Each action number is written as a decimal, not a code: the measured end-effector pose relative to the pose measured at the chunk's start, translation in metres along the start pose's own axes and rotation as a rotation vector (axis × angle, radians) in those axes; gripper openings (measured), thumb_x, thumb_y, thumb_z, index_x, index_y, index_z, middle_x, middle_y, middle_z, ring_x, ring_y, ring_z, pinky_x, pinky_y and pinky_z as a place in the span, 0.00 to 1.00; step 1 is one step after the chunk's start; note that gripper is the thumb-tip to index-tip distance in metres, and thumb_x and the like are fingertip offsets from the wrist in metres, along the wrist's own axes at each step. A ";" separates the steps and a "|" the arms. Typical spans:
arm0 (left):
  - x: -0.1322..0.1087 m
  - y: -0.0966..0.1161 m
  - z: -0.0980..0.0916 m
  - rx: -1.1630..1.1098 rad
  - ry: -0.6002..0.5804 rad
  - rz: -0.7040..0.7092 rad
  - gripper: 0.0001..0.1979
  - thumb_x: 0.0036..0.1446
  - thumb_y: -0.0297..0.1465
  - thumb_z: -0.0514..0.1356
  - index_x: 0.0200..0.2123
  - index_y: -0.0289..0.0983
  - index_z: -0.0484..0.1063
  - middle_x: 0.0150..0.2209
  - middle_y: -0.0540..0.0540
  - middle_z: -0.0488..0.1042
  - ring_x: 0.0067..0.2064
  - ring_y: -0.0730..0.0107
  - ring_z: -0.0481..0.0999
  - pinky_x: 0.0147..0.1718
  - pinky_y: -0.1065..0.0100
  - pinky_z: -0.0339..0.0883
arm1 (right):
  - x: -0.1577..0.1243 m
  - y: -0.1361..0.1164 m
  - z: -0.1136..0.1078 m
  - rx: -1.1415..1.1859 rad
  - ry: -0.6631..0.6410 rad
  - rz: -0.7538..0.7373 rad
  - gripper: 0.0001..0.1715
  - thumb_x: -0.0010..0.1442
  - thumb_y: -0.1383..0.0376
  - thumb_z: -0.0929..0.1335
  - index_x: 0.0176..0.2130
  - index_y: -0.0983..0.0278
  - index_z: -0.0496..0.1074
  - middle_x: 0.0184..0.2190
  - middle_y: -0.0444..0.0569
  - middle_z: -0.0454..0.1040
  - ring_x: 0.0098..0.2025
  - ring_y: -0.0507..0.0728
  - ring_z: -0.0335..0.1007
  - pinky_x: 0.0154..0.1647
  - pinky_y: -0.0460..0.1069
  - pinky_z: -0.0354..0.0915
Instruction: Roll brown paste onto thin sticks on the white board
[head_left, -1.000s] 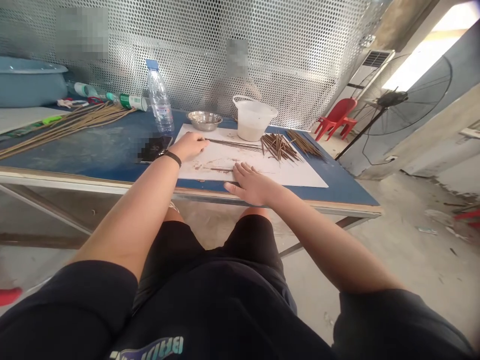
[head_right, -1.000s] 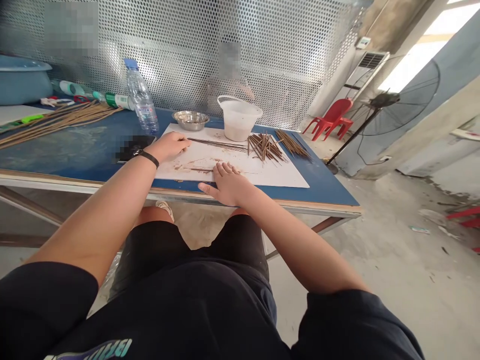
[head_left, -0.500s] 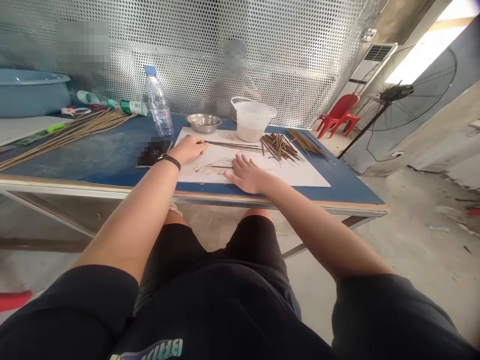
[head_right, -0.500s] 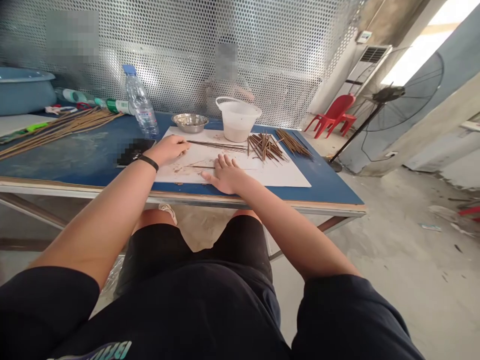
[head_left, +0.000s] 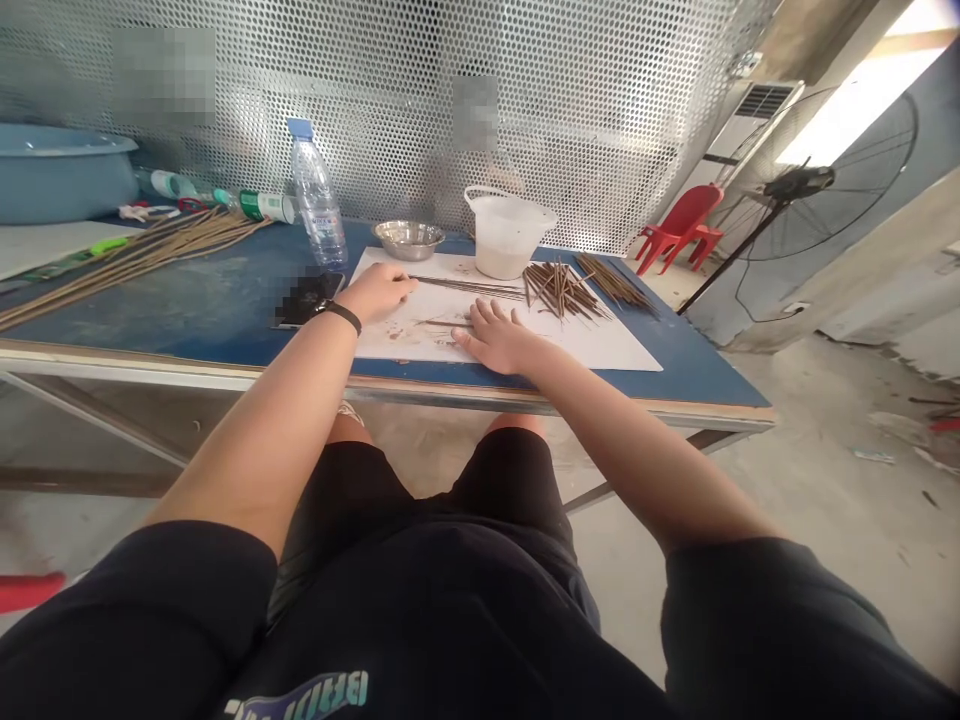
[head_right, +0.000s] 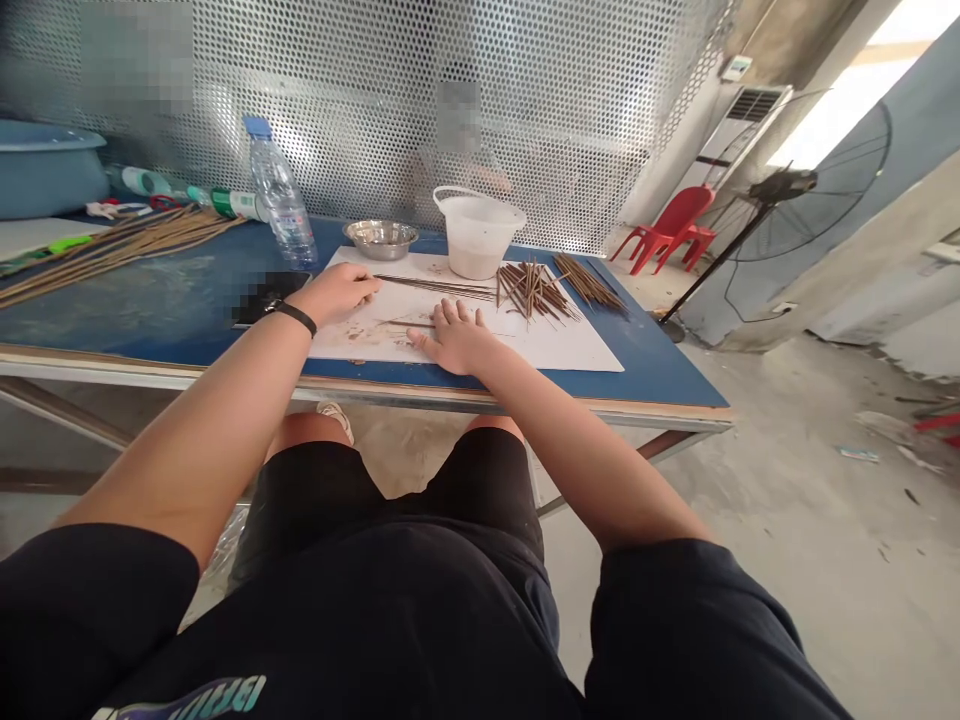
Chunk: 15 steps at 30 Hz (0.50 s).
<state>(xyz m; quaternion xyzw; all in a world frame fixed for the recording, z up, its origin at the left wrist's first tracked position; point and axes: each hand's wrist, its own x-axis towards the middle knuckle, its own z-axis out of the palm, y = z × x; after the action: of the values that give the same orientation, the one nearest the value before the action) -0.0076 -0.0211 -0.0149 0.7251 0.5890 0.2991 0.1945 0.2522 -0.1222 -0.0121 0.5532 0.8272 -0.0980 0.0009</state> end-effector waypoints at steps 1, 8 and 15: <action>-0.001 0.002 -0.001 -0.004 -0.001 -0.008 0.16 0.65 0.39 0.64 0.25 0.41 0.74 0.33 0.44 0.83 0.33 0.60 0.76 0.35 0.62 0.64 | 0.006 0.002 -0.001 0.009 0.005 0.012 0.69 0.70 0.31 0.42 0.83 0.80 0.40 0.86 0.64 0.32 0.86 0.78 0.23 0.84 0.75 0.33; -0.010 0.012 -0.004 0.028 -0.003 -0.040 0.17 0.66 0.41 0.63 0.25 0.41 0.74 0.34 0.42 0.83 0.33 0.60 0.76 0.34 0.61 0.63 | -0.025 0.008 0.004 0.013 0.005 -0.092 0.73 0.68 0.28 0.39 0.83 0.81 0.44 0.86 0.67 0.35 0.87 0.75 0.27 0.85 0.71 0.35; 0.001 -0.001 -0.001 0.013 -0.008 -0.011 0.16 0.64 0.40 0.64 0.25 0.41 0.75 0.33 0.42 0.82 0.34 0.59 0.76 0.38 0.60 0.65 | -0.059 -0.003 0.006 -0.016 0.004 -0.129 0.74 0.69 0.28 0.39 0.81 0.83 0.48 0.84 0.72 0.42 0.86 0.77 0.32 0.84 0.74 0.37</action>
<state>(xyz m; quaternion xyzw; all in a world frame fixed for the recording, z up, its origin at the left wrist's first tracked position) -0.0091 -0.0200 -0.0142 0.7244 0.5941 0.2913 0.1936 0.2718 -0.1782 -0.0115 0.4988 0.8620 -0.0900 -0.0027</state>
